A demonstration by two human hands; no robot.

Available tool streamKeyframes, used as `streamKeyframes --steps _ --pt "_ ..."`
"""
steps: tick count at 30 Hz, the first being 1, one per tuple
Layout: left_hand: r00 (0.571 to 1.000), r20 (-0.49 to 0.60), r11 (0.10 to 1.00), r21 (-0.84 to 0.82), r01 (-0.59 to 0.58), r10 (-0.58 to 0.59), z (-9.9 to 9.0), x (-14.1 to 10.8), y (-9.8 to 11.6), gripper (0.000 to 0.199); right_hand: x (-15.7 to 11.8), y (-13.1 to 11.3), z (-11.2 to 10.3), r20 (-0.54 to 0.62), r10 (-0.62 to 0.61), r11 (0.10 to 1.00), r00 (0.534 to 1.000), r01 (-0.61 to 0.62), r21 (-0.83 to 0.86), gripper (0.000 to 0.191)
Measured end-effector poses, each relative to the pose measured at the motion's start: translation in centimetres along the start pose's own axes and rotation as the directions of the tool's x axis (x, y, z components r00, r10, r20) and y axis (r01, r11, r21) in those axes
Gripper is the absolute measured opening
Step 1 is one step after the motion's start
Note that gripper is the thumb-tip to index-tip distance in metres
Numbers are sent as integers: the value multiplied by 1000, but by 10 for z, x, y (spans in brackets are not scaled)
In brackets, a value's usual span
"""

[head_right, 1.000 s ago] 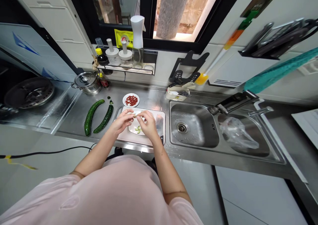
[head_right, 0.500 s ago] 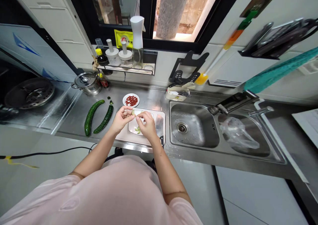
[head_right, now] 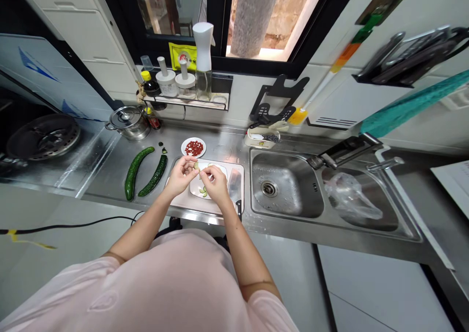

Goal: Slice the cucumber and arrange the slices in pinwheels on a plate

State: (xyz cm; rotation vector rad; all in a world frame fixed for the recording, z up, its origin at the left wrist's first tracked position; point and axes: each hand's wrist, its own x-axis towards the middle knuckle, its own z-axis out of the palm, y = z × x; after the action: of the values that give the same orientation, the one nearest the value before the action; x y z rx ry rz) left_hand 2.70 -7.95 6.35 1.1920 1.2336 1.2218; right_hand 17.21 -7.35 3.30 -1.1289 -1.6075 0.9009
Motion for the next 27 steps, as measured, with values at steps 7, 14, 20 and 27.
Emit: streamKeyframes --steps 7,14,20,27 --pt "1000 3 1000 20 24 -24 -1 2 -3 37 1 5 2 6 51 999 999 -51 13 21" --pt "991 130 999 28 -21 17 -13 20 -23 39 4 24 6 16 116 993 993 -116 17 20" --pt "990 134 999 17 36 -37 -21 41 -54 37 12 55 15 70 182 981 981 -176 -84 21" --pt "990 97 982 173 82 -100 -30 60 -97 35 22 96 34 166 287 940 944 -243 -240 17"
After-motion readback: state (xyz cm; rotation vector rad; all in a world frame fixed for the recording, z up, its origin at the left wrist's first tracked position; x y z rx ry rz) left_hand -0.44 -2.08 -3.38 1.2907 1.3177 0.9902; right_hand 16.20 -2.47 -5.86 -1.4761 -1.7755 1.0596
